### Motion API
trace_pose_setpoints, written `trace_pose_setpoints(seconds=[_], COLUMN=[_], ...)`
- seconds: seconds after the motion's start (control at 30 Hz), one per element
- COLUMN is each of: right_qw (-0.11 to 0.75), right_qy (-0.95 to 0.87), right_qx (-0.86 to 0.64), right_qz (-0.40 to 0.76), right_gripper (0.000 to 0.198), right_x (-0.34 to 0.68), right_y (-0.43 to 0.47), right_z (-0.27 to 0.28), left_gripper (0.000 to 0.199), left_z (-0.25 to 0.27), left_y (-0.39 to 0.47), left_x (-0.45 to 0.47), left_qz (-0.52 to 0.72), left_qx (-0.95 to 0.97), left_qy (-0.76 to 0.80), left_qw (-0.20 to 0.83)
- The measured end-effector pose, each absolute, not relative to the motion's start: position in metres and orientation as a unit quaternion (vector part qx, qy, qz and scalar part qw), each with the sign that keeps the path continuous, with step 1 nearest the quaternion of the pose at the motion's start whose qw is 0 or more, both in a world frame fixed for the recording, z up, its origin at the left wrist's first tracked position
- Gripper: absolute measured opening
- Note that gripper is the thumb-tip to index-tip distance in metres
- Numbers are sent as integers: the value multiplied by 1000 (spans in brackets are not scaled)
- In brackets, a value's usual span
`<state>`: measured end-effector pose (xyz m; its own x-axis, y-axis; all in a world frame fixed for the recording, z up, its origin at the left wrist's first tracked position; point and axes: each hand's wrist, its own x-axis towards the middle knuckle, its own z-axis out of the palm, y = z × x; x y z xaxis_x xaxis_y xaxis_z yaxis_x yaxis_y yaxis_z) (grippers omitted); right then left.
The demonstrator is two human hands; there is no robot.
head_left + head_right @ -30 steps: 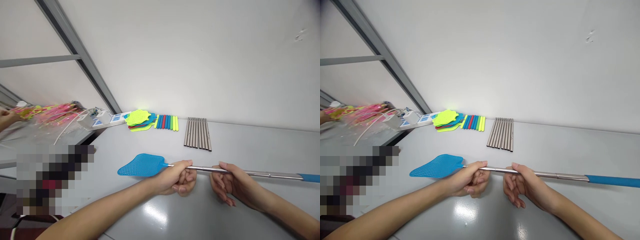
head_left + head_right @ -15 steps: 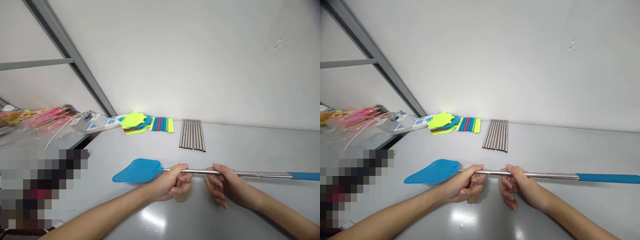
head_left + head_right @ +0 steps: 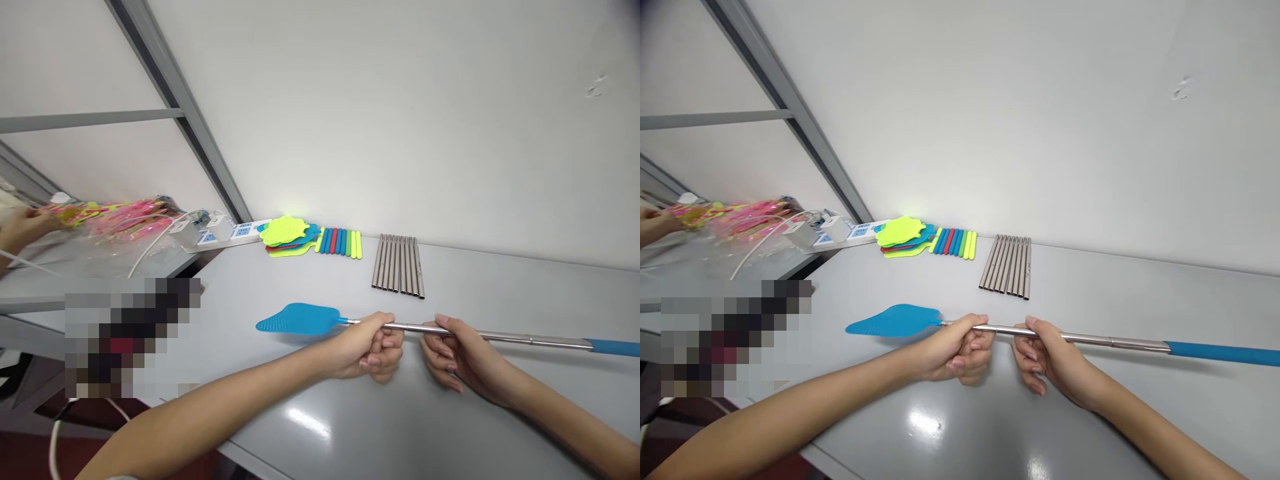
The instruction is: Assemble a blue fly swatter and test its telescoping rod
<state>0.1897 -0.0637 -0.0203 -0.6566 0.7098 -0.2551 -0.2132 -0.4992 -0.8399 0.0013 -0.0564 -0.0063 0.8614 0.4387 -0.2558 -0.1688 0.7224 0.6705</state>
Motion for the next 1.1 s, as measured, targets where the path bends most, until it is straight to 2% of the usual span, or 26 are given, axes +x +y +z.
trace_pose_setpoints(seconds=[0.17, 0.37, 1.1], right_qw=[304, 306, 319], right_qy=[-414, -417, -433], right_qx=[-307, -308, -299], right_qz=[801, 798, 788], right_gripper=[44, 45, 42], right_x=[190, 190, 188], right_y=[-65, -63, -60], right_z=[-17, -18, -15], left_gripper=[43, 40, 42], left_z=[-9, -8, -12], left_y=[-54, -51, -48], left_x=[3, 2, 2], left_qz=[194, 232, 246], left_qx=[342, 350, 340], left_qy=[210, 227, 239], left_qw=[895, 879, 876])
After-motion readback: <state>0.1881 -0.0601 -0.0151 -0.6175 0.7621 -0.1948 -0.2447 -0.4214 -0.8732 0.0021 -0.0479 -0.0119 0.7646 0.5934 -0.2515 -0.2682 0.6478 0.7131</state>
